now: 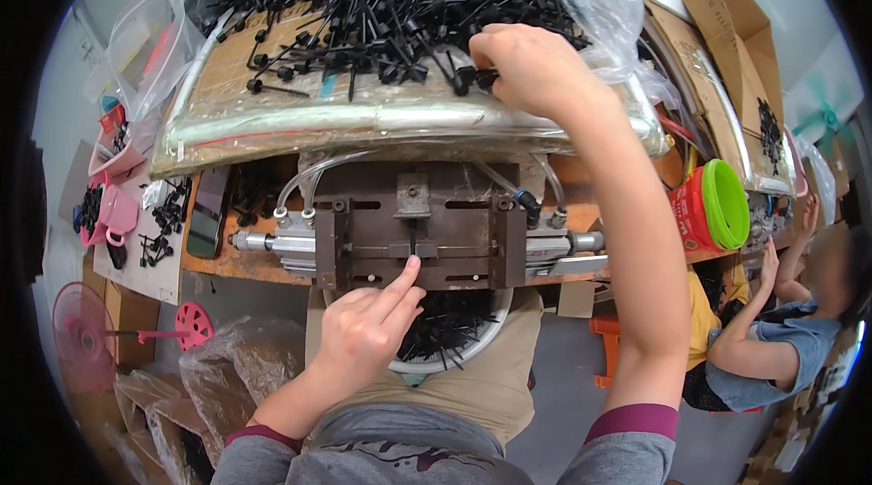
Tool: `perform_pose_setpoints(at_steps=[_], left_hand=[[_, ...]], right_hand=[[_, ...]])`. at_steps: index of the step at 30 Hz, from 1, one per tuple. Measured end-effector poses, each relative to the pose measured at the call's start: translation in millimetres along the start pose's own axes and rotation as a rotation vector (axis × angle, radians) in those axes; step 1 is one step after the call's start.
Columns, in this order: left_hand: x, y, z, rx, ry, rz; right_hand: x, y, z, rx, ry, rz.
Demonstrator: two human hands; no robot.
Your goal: Assembling small black plastic components using a pneumatic press machine at a workstation.
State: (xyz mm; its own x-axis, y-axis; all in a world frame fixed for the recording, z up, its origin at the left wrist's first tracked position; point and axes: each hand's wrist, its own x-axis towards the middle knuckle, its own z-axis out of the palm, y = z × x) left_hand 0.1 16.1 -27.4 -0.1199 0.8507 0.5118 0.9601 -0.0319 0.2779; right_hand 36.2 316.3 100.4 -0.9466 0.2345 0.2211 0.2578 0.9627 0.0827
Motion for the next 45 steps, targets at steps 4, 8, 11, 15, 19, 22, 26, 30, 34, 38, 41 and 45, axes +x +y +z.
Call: perform_pose_setpoints(at_steps=[4,8,11,15,19,22,26,30,34,38,41,45], left_hand=[[2.6,-5.2,1.5,-0.03,-0.003,-0.027],[4.1,-4.4,1.5,-0.059,-0.003,-0.048],[3.9,-4.4,1.7,-0.091,-0.002,-0.077],[6.3,-5.8,1.7,-0.102,-0.007,-0.073],[5.7,-6.8,0.2,-0.105,-0.026,-0.065],[6.4,-6.1,0.2,-0.09,-0.029,-0.065],[5.6,-5.8,0.8,-0.085,-0.036,-0.064],[2.6,-8.3,-0.6,-0.075,-0.019,-0.072],[6.3,-5.2,-9.2,-0.054,-0.07,0.002],[-6.0,-10.5,-30.9,-0.293,-0.073,0.002],[-1.9,2.3,-45.6,-0.537,0.026,-0.105],[-6.2,1.8,-37.3,-0.658,0.116,-0.083]], right_hand=[[-3.5,0.3,5.9,0.054,0.052,-0.026],[-8.0,-2.1,11.9,0.124,0.137,-0.051],[-11.2,-7.5,12.6,0.199,0.27,-0.024],[-6.7,-9.0,13.7,0.65,0.454,0.141],[-7.6,-18.2,7.5,0.881,0.478,0.236],[-12.6,-26.7,4.2,1.031,0.568,0.234],[-40.2,-67.8,-7.7,1.026,0.629,0.249],[-76.5,-90.1,0.3,0.345,0.672,-0.223],[-104.1,-106.5,16.0,0.16,0.718,-0.418],[-131.1,-118.8,31.1,0.065,0.65,-0.398],[-143.7,-128.1,44.2,0.011,0.644,-0.392],[-147.5,-146.5,59.2,0.01,0.664,-0.394]])
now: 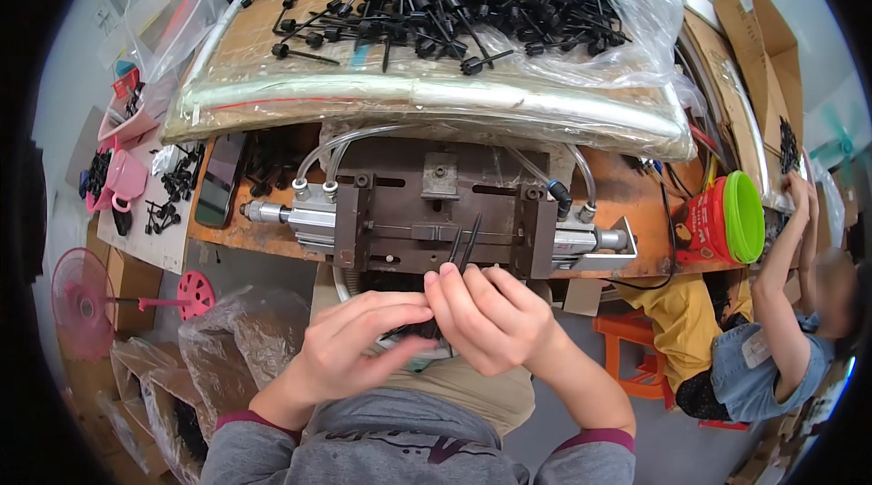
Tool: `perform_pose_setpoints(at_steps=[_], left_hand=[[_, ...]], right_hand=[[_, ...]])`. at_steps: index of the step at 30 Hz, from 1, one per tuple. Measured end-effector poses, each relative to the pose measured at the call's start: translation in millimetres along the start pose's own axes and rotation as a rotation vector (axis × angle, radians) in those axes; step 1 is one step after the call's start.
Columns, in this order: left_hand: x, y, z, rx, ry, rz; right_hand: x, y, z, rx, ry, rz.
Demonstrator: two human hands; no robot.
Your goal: Assembling small black plastic components using a pneumatic press machine at a workstation.
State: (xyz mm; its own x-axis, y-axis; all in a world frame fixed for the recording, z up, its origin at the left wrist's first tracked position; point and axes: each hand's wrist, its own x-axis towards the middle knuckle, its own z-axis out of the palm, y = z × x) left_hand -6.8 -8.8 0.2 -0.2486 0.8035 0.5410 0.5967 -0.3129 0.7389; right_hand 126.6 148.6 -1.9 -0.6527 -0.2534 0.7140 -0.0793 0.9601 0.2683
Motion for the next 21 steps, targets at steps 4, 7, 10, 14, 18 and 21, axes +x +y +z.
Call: perform_pose_setpoints(at_steps=[4,7,10,14,18,21], left_hand=[[-2.3,1.5,1.0,0.084,0.012,-0.01],[-3.0,-2.4,2.2,0.21,-0.007,0.0],[-0.7,-12.6,12.2,0.347,0.001,0.001],[-3.8,-27.4,28.5,0.504,-0.036,-0.002],[-4.7,-35.3,33.0,0.577,-0.076,0.072],[1.2,-33.8,30.9,0.584,-0.075,0.013]], right_hand=[[-3.9,-2.6,4.6,-0.033,-0.008,0.009],[-9.0,1.4,1.5,0.017,-0.014,0.082],[-12.4,2.5,-3.5,0.087,0.036,0.235],[-20.6,-3.9,-7.7,0.11,0.08,0.376],[-18.0,-11.4,-19.6,0.203,0.089,0.503],[-19.5,-11.8,-19.5,0.222,0.092,0.514]])
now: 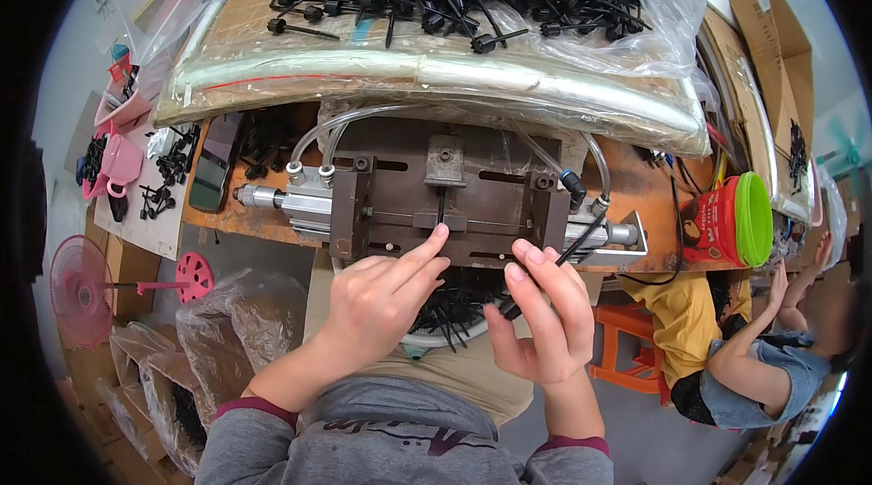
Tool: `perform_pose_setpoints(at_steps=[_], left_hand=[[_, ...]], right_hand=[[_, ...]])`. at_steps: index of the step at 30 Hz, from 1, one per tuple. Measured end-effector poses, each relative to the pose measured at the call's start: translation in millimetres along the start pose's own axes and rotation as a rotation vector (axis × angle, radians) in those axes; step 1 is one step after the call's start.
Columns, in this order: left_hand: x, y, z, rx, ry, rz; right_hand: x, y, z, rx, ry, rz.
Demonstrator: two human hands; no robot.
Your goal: Assembling small black plastic components using a pneumatic press machine at a workstation.
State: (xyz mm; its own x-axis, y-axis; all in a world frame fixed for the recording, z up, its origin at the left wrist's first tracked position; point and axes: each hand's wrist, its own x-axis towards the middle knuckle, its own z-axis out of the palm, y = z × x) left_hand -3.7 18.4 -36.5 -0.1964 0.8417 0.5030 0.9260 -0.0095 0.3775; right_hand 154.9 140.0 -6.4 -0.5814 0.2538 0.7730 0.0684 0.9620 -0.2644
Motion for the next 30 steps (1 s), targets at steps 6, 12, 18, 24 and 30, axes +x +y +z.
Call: perform_pose_setpoints(at_steps=[6,12,18,24,30], left_hand=[[1.5,0.7,-0.9,-0.027,-0.021,-0.03],[-0.2,0.1,2.0,-0.018,0.013,-0.037],[0.3,-1.1,1.0,-0.031,-0.008,-0.04],[-2.3,-1.8,-12.1,-0.04,-0.041,-0.006],[-26.4,-7.6,-50.3,-0.368,-0.246,-0.076]], right_hand=[[-4.4,-1.8,8.5,0.045,-0.067,0.026],[-3.8,-9.0,13.9,0.049,-0.117,0.007],[-6.7,-12.8,13.8,0.135,-0.182,0.053],[-3.8,-16.5,16.1,0.104,-0.21,0.097],[-7.0,-17.6,29.0,-0.037,-0.378,0.08]])
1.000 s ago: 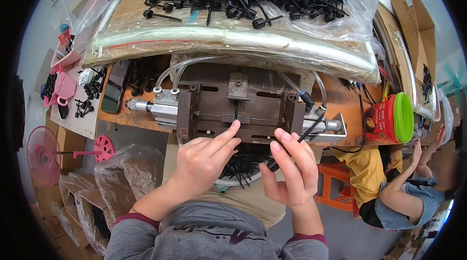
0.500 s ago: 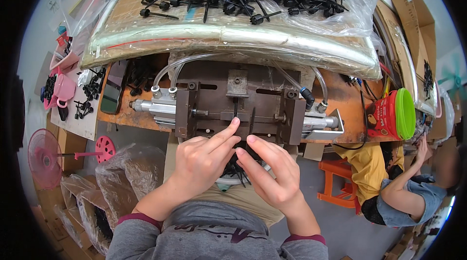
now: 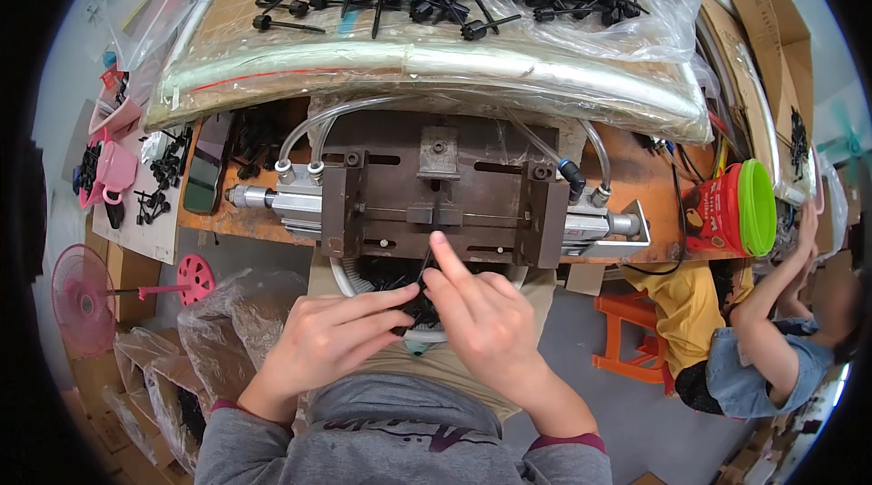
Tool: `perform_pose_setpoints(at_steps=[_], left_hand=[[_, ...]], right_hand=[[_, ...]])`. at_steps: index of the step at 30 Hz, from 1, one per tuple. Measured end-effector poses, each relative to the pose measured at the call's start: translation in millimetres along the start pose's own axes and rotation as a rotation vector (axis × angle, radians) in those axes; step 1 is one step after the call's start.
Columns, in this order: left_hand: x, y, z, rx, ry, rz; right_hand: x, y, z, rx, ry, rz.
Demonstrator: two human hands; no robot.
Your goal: Assembling small black plastic components using a pneumatic press machine at a workstation.
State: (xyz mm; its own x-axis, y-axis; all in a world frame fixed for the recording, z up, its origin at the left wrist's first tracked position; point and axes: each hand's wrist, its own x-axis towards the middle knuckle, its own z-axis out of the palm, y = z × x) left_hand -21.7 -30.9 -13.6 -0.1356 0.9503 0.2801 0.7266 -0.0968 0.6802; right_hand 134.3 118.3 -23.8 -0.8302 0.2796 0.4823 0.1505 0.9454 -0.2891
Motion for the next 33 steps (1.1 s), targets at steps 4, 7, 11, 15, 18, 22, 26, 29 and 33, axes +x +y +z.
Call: perform_pose_setpoints(at_steps=[4,7,11,15,18,22,26,29,33], left_hand=[[-12.7,-3.7,-1.2,-0.075,0.04,-0.066],[-17.6,-9.2,4.0,-0.173,0.069,-0.019],[-15.5,-11.4,4.5,-0.283,0.101,0.024],[-22.1,-17.4,8.0,-0.368,0.072,0.034],[-36.1,-21.2,12.7,-0.399,0.007,0.003],[-40.2,-34.1,29.0,-0.337,-0.074,-0.018],[-34.3,-38.8,61.3,-0.117,-0.05,0.019],[-31.7,-31.6,69.3,-0.178,-0.003,-0.055],[-33.0,-19.2,67.6,-0.18,0.018,-0.069]], right_hand=[[4.8,0.5,14.1,-0.097,-0.022,-0.028],[11.8,-1.6,9.2,-0.11,-0.055,-0.009],[14.0,-4.2,3.1,-0.155,-0.104,-0.01],[23.2,-6.6,-6.5,-0.119,-0.138,0.007],[49.0,3.7,-18.4,0.197,0.024,0.078],[108.7,39.2,-32.0,0.206,0.327,0.174],[160.4,77.3,-35.4,-0.037,0.34,0.146],[184.1,92.1,-27.0,-0.042,0.111,0.323],[169.5,88.5,-12.6,0.019,0.402,0.254]])
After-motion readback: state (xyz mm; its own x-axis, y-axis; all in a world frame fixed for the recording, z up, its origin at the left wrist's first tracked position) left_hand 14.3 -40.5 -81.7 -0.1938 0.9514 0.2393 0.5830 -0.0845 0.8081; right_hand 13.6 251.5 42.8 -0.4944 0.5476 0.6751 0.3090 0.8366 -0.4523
